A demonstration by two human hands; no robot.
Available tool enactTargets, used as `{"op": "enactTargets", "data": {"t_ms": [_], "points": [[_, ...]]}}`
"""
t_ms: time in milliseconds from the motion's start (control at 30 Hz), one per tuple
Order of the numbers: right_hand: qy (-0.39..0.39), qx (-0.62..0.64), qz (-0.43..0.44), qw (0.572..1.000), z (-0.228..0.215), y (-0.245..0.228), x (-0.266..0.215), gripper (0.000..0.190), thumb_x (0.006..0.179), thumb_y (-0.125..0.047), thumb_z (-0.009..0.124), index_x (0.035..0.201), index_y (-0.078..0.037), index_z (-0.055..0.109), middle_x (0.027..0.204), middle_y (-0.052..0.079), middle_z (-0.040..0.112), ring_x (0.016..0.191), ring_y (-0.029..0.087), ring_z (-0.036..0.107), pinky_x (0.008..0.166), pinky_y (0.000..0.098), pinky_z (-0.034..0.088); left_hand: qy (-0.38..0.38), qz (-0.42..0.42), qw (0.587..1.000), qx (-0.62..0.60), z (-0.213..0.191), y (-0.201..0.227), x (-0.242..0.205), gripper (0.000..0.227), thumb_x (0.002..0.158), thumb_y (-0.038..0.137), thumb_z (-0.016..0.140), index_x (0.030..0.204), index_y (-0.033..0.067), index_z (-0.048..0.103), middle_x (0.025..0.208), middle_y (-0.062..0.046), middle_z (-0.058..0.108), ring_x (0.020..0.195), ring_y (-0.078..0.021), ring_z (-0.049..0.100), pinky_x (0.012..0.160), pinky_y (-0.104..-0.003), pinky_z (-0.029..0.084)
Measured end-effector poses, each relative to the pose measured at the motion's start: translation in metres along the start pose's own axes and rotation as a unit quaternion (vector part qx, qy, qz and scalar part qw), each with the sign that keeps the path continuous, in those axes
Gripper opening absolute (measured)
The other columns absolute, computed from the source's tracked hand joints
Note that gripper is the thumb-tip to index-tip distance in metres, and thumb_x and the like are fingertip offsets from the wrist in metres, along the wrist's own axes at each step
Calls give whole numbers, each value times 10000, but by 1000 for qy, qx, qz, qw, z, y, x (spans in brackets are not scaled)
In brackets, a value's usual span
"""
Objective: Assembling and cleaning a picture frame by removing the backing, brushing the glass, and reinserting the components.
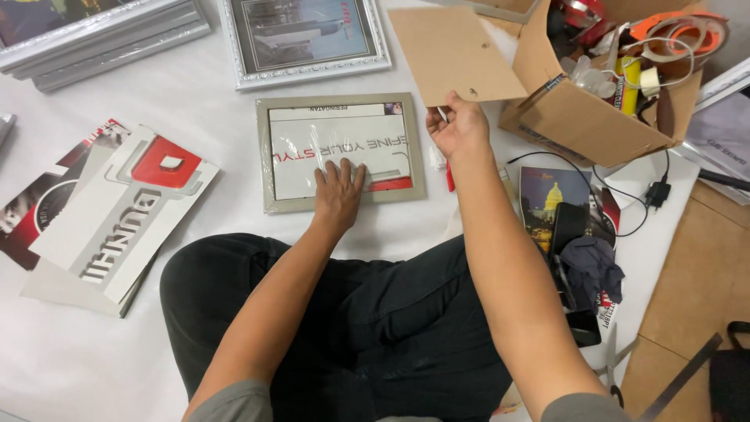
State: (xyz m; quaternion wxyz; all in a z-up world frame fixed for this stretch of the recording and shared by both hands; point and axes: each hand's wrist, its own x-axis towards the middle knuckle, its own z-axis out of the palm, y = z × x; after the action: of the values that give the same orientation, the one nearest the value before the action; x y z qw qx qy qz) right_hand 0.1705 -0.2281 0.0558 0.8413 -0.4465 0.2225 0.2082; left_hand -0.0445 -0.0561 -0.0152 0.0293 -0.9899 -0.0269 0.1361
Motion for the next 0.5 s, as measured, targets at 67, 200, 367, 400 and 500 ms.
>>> {"op": "enactTargets", "data": {"t_ms": [67,200,367,400,500], "points": [[23,7,11,1000,12,-1,-10,167,1007,-213,584,1091,-90,508,1001,109,601,895,295,675,728,392,609,-6,-1,1000,-5,11,0,5,890,849,236,770,1620,185,329,1575,-203,374,1425,-492,346,1123,-629,278],[20,22,20,999,31,6,-13,150,1021,-221,555,1072,-94,491,957,112,628,836,262,692,701,367,600,14,-10,995,-98,-4,-7,-6,1103,721,393,884,1626,173,293,1590,-207,345,1440,-463,351,1183,-650,228],[28,-41,3,999,34,3,-20,148,1027,-238,561,1072,-115,493,936,51,598,802,198,693,676,318,543,50,-82,960,-261,-31,-32,-8,927,828,399,795,1576,72,356,1532,-243,412,1395,-438,470,1149,-614,342],[28,-40,4,999,24,5,-9,148,1027,-238,561,1072,-115,493,936,51,598,802,198,693,676,318,543,49,-82,961,-260,-30,-45,-4,927,828,399,795,1576,72,356,1532,-243,412,1395,-438,470,1149,-614,342],[55,-92,3,994,-6,9,22,177,1027,-262,576,1089,-126,481,938,25,542,766,187,661,658,318,506,101,-98,948,-286,-25,-81,7,829,849,347,774,1522,13,425,1431,-252,528,1299,-469,563,1050,-596,466]]}}
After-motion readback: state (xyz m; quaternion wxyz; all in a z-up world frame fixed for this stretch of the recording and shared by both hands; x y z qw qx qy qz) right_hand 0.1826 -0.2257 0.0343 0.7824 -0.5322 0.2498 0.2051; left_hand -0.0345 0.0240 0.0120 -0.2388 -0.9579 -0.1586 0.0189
